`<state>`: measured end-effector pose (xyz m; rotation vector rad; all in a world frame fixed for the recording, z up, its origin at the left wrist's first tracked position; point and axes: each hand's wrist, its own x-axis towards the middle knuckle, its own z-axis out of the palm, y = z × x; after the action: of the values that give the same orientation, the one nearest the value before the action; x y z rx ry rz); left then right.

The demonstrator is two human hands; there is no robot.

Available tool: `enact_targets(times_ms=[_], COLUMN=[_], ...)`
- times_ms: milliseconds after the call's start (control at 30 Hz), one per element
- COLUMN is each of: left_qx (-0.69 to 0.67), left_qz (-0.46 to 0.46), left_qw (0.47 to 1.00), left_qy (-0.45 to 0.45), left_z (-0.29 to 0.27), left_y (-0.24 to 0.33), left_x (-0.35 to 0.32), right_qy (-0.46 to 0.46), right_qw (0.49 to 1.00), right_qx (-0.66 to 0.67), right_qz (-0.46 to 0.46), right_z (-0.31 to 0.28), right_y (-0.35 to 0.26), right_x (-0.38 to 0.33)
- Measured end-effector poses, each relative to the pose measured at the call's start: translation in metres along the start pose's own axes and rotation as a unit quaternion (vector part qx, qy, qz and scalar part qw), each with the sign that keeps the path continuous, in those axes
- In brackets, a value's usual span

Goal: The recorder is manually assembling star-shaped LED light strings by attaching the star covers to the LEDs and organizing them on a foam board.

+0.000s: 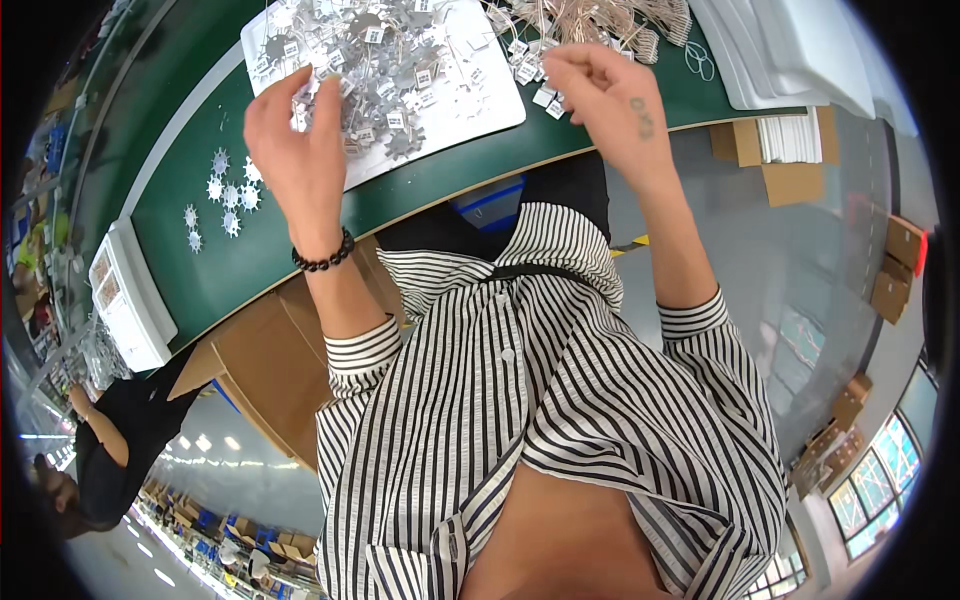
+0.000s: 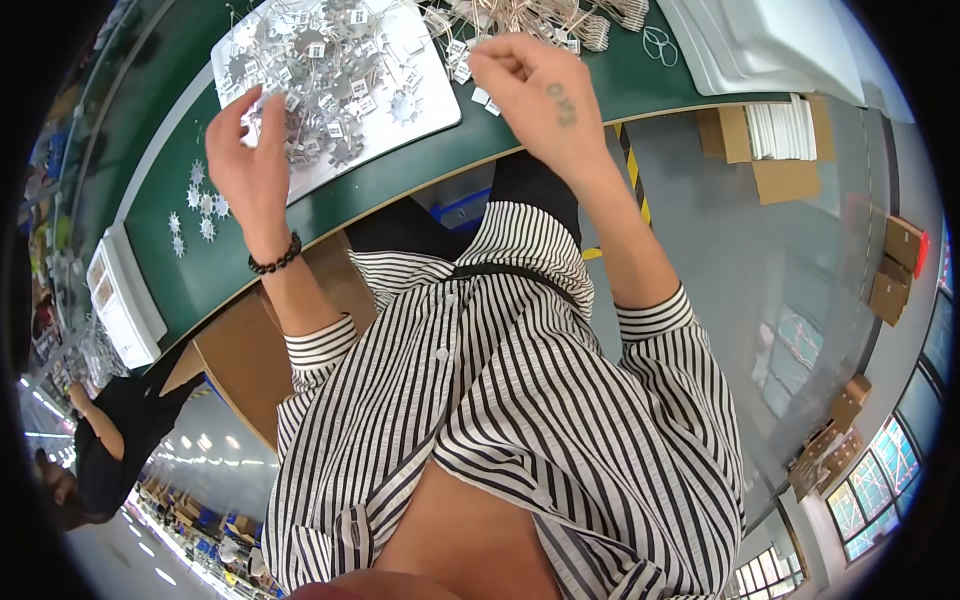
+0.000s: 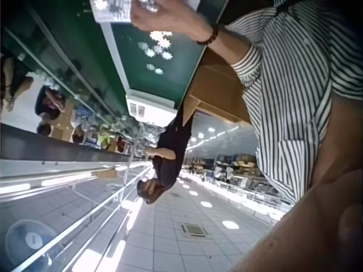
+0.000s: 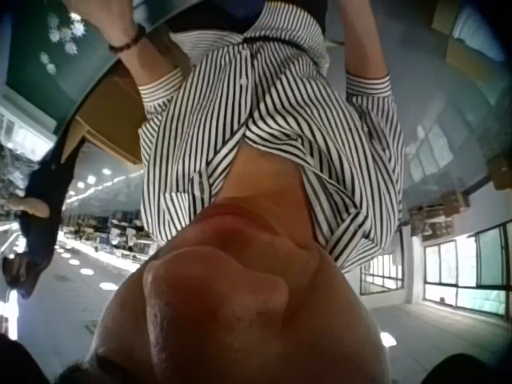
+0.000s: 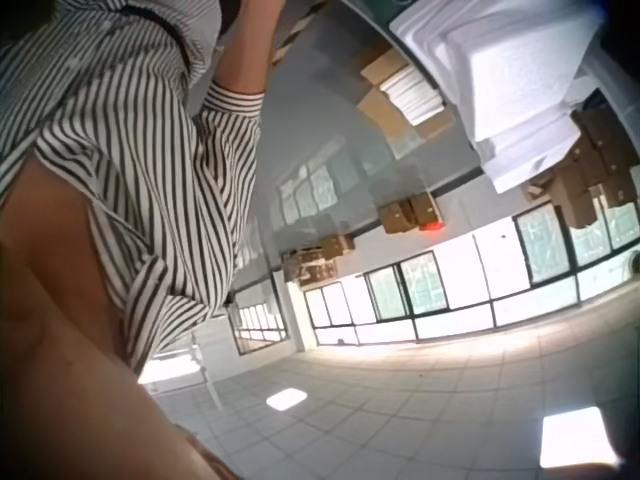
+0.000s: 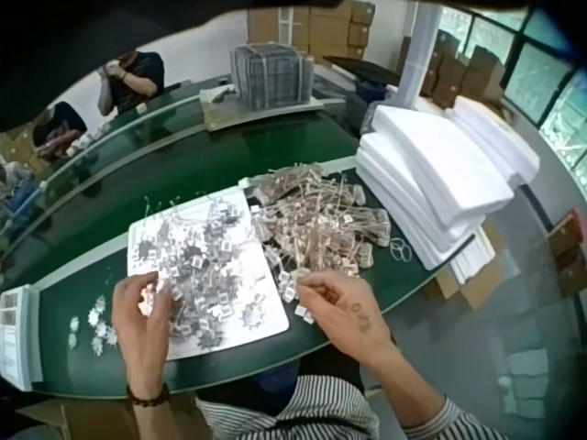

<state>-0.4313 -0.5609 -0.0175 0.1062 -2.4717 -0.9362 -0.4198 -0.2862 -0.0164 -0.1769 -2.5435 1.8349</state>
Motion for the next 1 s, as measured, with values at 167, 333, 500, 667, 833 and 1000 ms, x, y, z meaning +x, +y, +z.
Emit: enact_targets(times_ms=[167, 333, 500, 667, 833, 1000], left_qx=[-0.054, -0.002, 0.035, 0.077, 0.129, 0.240], left_qz=[-0.161, -0.238, -0.245, -0.246, -0.097, -0.046], left_qw=[0.981, 0.960, 0.952, 0.954, 0.985, 0.970], left_qy=[0.096, 0.149, 0.181, 0.151, 0.059, -0.011], left_z=[-0.034, -0.074, -0.107, -0.096, -0.069, -0.055], left_y=[0.005, -0.039, -0.091, -0.079, -0.104, -0.120], left_x=[-0.009, -0.033, -0.068, -0.068, -0.047, -0.025], right_qy=[0.045, -0.001, -0.032, -0.075, -0.075, -0.015], right_qw=[0.980, 0.953, 0.950, 0.986, 0.979, 0.997], right_qx=[-0.141, -0.256, -0.188, -0.149, -0.187, -0.038], right_qz=[-0.133, -0.160, -0.248, -0.019, 0.037, 0.058], right_z=[0.003, 0.019, 0.030, 0.030, 0.026, 0.021], right_y=[0.018, 0.007, 0.020, 0.000, -0.003, -0.006], right_x=[0.004, 0.020, 0.034, 0.033, 0.043, 0.029])
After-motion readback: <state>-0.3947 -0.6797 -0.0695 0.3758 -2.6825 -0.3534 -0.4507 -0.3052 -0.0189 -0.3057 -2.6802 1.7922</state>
